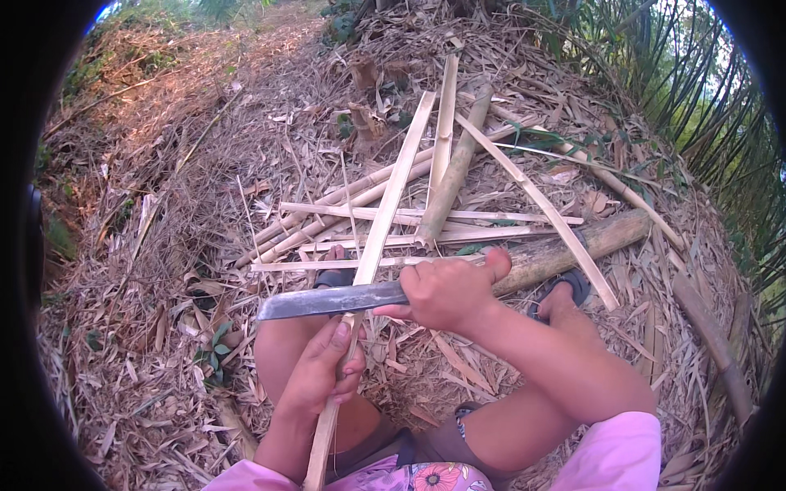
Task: The person processes bamboo by splitting stalks, using a machete to shave and smooth the outer surface of long strips, and bending the strips.
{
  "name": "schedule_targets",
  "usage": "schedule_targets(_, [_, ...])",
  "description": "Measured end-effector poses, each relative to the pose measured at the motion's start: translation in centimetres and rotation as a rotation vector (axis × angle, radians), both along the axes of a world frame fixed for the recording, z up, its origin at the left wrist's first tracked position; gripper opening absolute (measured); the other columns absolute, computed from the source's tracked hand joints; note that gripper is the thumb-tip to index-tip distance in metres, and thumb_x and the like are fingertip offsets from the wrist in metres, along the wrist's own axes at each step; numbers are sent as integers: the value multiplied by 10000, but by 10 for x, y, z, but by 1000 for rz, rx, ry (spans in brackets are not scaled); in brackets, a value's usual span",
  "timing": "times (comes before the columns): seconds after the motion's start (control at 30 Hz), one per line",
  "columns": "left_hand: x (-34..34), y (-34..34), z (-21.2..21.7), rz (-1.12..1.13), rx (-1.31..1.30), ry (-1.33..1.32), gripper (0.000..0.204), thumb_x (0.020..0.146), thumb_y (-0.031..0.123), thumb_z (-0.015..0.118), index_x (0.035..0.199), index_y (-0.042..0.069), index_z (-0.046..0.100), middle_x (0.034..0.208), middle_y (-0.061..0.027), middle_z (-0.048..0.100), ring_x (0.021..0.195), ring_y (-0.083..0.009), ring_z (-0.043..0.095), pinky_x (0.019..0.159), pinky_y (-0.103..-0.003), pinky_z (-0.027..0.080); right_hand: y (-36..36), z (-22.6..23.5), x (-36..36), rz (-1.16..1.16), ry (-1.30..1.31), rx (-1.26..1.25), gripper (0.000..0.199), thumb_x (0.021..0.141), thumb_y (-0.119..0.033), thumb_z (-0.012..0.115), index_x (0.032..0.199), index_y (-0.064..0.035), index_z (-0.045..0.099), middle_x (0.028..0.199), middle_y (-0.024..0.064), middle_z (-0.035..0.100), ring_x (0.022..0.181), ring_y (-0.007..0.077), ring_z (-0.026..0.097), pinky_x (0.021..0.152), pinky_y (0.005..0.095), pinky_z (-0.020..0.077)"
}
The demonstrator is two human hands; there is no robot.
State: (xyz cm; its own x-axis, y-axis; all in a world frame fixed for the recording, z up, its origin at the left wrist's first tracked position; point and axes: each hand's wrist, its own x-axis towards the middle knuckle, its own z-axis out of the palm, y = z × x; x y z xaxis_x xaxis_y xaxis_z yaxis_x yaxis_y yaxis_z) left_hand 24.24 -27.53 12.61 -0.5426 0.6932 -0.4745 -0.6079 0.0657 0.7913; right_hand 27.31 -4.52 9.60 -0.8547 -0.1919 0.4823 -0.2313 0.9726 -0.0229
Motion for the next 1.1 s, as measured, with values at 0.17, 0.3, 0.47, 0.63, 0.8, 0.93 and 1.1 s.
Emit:
schedule_targets(0.17, [3,4,5,-16,7,7,353,1067,434,351,1145,106,456,659,3,398,382,-60,299,340,-215,286,17,3,-5,25,117,45,605,792,-644,646,633,-80,492,554,62,521,472,242,580,452,357,468])
schedule_targets(0.3, [-1,3,6,13,39,-38,344,1060,430,377,1141,108,468,641,-3,399,379,-59,302,334,-215,274,27,0,-16,62,198,120,619,779,-665,638,629,-85,482,545,60,496,449,232,549,455,346,455])
schedule_targets(0.47, [10,-34,7,-51,-40,-29,314,1071,406,356,1121,107,438,644,-4,405,391,-72,297,349,-230,292,110,-20,-41,-537,6,40,565,968,-555,461,694,-76,586,562,132,549,513,325,604,508,429,506])
schedule_targets(0.63, [18,-48,-3,-36,-30,-90,313,1059,415,383,1112,114,451,648,-14,415,387,-70,305,352,-237,307,96,14,1,-575,-167,-344,571,1005,-513,443,750,-37,629,677,201,635,650,407,638,568,522,491])
schedule_targets(0.8, [-3,-20,1,-11,24,-59,319,1065,411,362,1110,109,456,661,-16,420,377,-66,299,341,-219,308,1,18,4,-142,-105,-224,593,909,-610,554,710,-53,583,618,131,600,539,312,635,513,448,498])
schedule_targets(0.93, [-1,-4,3,-45,60,-56,313,1072,403,346,1132,109,433,665,-17,415,380,-76,311,341,-229,303,-15,11,12,-50,-38,-149,645,858,-684,554,670,-66,551,561,102,575,484,269,620,461,404,494])
schedule_targets(1.1, [13,-4,1,-13,26,-96,329,1059,429,378,1098,118,476,635,-9,399,366,-64,281,317,-220,271,23,-3,0,11,115,27,690,841,-729,530,625,-73,527,509,80,551,423,242,596,413,377,492])
